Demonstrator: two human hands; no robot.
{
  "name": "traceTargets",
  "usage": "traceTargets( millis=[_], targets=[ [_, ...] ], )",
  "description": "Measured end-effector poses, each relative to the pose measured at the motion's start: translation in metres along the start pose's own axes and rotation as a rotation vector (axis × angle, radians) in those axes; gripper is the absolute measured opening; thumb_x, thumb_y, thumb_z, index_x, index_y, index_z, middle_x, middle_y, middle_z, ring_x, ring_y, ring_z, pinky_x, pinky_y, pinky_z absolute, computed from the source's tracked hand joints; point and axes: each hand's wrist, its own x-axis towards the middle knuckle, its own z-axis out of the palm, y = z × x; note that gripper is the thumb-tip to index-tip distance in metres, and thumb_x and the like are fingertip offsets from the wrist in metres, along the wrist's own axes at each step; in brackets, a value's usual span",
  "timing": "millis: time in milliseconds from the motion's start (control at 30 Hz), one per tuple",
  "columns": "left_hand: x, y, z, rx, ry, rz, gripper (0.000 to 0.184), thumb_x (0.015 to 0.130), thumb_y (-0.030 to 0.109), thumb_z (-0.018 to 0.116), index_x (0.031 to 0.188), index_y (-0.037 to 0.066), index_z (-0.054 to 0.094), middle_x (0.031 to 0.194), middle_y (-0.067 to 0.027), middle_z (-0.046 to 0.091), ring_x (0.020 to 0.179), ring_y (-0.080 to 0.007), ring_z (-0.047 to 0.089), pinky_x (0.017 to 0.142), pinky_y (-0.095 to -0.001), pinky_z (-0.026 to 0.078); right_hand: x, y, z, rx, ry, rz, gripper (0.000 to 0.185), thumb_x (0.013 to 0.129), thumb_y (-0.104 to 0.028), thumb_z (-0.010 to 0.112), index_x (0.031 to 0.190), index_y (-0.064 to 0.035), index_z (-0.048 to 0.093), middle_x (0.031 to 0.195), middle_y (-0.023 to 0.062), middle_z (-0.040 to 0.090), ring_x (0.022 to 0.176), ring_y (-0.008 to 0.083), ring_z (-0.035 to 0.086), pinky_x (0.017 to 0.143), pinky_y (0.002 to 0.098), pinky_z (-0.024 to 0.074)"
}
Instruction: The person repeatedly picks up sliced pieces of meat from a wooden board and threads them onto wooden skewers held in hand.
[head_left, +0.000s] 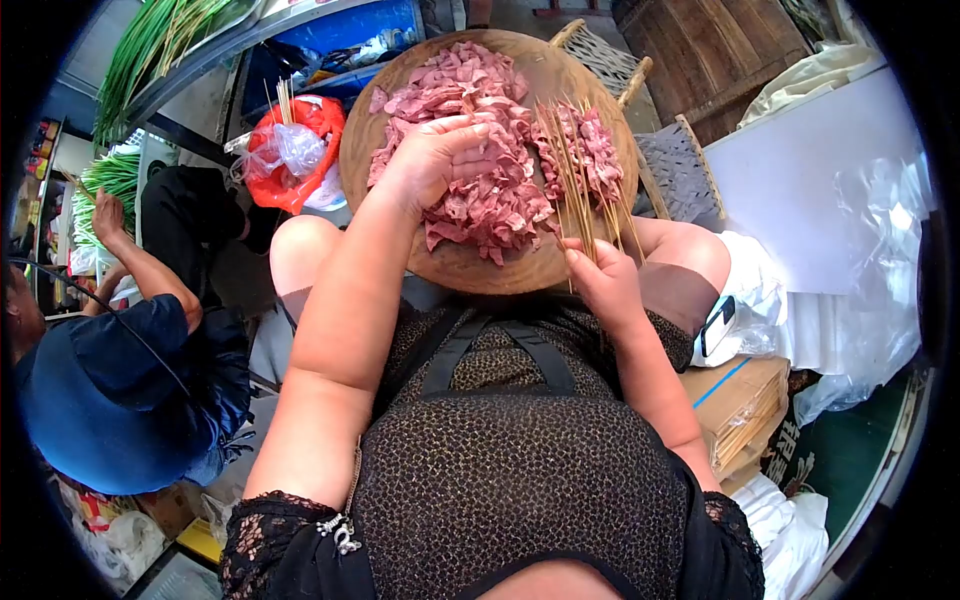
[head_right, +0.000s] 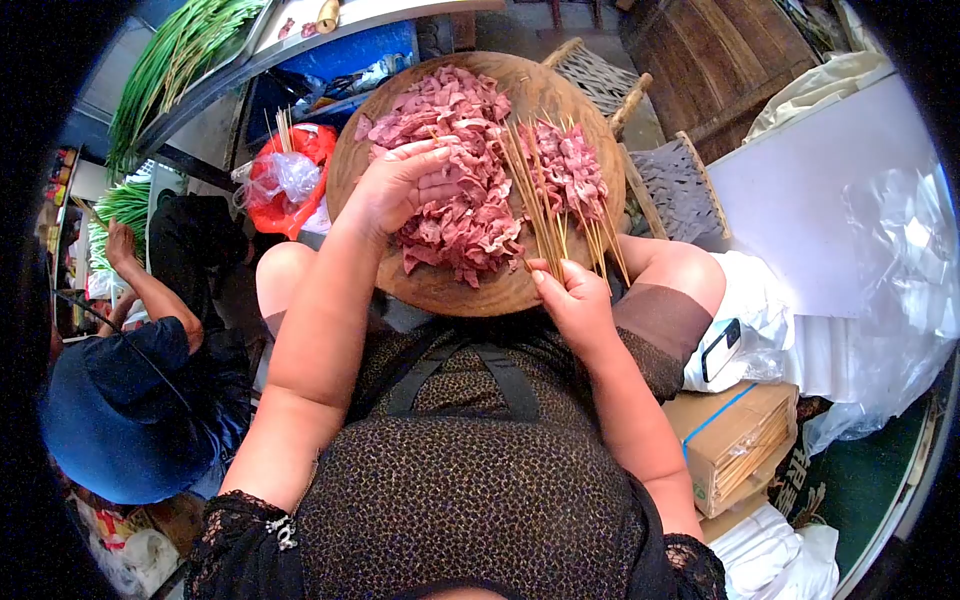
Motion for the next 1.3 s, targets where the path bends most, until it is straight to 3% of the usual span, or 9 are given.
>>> traceTargets(
  millis=[233, 367, 567, 700, 767, 900, 1133, 1200, 1300],
  targets=[
    [0.001, 0.0, -0.001, -0.151, 0.009, -0.003, 0.046, 0.091, 0.032, 0.049, 0.122, -0.001, 0.04, 0.108, -0.0173, 0.056, 0.101, -0.027, 0.057, 0.083, -0.0352, 0.051, 0.001, -0.008, 0.001, 0.283, 0.048, 0.181, 0.023, 0.087, -0.014, 0.055, 0.107, -0.0025, 0.054, 0.067, 0.0001, 0.054, 0.04, 0.0038, 0.036, 0.033, 0.017, 0.0257],
    [0.003, 0.006, -0.008, 0.0, 0.161, 0.241, 0.036, 0.091, 0.024, 0.049, 0.118, -0.001, 0.046, 0.105, -0.0167, 0.06, 0.093, -0.0231, 0.061, 0.077, -0.0319, 0.052, 0.021, 0.008, -0.021, 0.081, 0.256, -0.145, 0.024, 0.088, -0.014, 0.053, 0.109, -0.0018, 0.055, 0.072, -0.0005, 0.056, 0.049, 0.0043, 0.045, 0.043, 0.0176, 0.0349],
    [0.016, -0.008, -0.018, 0.132, 0.194, 0.286, 0.026, 0.084, 0.011, 0.058, 0.109, 0.001, 0.056, 0.092, -0.0086, 0.064, 0.075, -0.0131, 0.06, 0.068, -0.0249, 0.05, 0.041, 0.016, -0.04, -0.156, 0.25, 0.093, 0.024, 0.088, -0.013, 0.049, 0.106, 0.0002, 0.057, 0.071, 0.0007, 0.055, 0.055, 0.0059, 0.048, 0.051, 0.0194, 0.0397],
    [0.015, -0.019, -0.014, 0.689, 0.207, 0.442, 0.018, 0.083, 0.016, 0.06, 0.094, 0.003, 0.065, 0.088, -0.0079, 0.065, 0.074, -0.0159, 0.061, 0.068, -0.0278, 0.048, 0.028, 0.025, -0.049, -0.403, 0.314, -0.146, 0.023, 0.088, -0.013, 0.049, 0.103, 0.0027, 0.058, 0.078, 0.0048, 0.058, 0.065, 0.0103, 0.055, 0.061, 0.0248, 0.0462],
    [0.01, -0.02, -0.008, 1.34, 0.278, 0.603, 0.02, 0.08, 0.025, 0.062, 0.087, 0.007, 0.067, 0.083, -0.0113, 0.063, 0.076, -0.0244, 0.061, 0.07, -0.0347, 0.048, 0.02, 0.022, -0.055, -0.819, 0.484, -0.609, 0.024, 0.087, -0.013, 0.051, 0.104, 0.0033, 0.057, 0.085, 0.0063, 0.059, 0.066, 0.0114, 0.054, 0.063, 0.0258, 0.0464],
    [0.005, -0.029, 0.011, 1.693, 0.244, 0.558, 0.025, 0.073, 0.032, 0.064, 0.077, 0.008, 0.067, 0.078, -0.0125, 0.06, 0.077, -0.0303, 0.059, 0.07, -0.0409, 0.047, -0.013, 0.015, -0.052, -0.031, 0.336, -0.116, 0.023, 0.09, -0.016, 0.049, 0.105, 0.0001, 0.058, 0.089, 0.0052, 0.059, 0.061, 0.0051, 0.049, 0.053, 0.0193, 0.0421],
    [0.005, -0.031, 0.001, 1.534, 0.165, 0.625, 0.011, 0.069, 0.016, 0.063, 0.073, 0.006, 0.064, 0.076, -0.0122, 0.06, 0.072, -0.0297, 0.059, 0.067, -0.0385, 0.048, -0.036, 0.031, -0.045, -0.139, 0.315, -0.088, 0.023, 0.092, -0.021, 0.049, 0.1, -0.0011, 0.059, 0.067, -0.0026, 0.051, 0.056, 0.0031, 0.044, 0.05, 0.0161, 0.0347],
    [0.01, -0.023, -0.007, 0.776, 0.12, 0.244, 0.01, 0.079, 0.012, 0.061, 0.086, 0.004, 0.059, 0.086, -0.0057, 0.064, 0.071, -0.0111, 0.059, 0.062, -0.0245, 0.047, -0.036, 0.008, -0.031, -0.068, 0.239, -0.122, 0.023, 0.093, -0.021, 0.047, 0.099, -0.0011, 0.057, 0.064, -0.0031, 0.048, 0.055, 0.003, 0.04, 0.051, 0.0167, 0.0324],
    [0.008, -0.01, -0.009, 0.399, 0.051, 0.216, 0.018, 0.081, 0.011, 0.06, 0.096, 0.003, 0.057, 0.088, -0.0053, 0.063, 0.077, -0.0118, 0.061, 0.067, -0.0239, 0.049, -0.026, 0.005, -0.019, 0.035, 0.106, -0.104, 0.021, 0.094, -0.021, 0.046, 0.096, -0.0019, 0.055, 0.064, -0.003, 0.048, 0.056, 0.0027, 0.04, 0.05, 0.0169, 0.032]
  ],
)
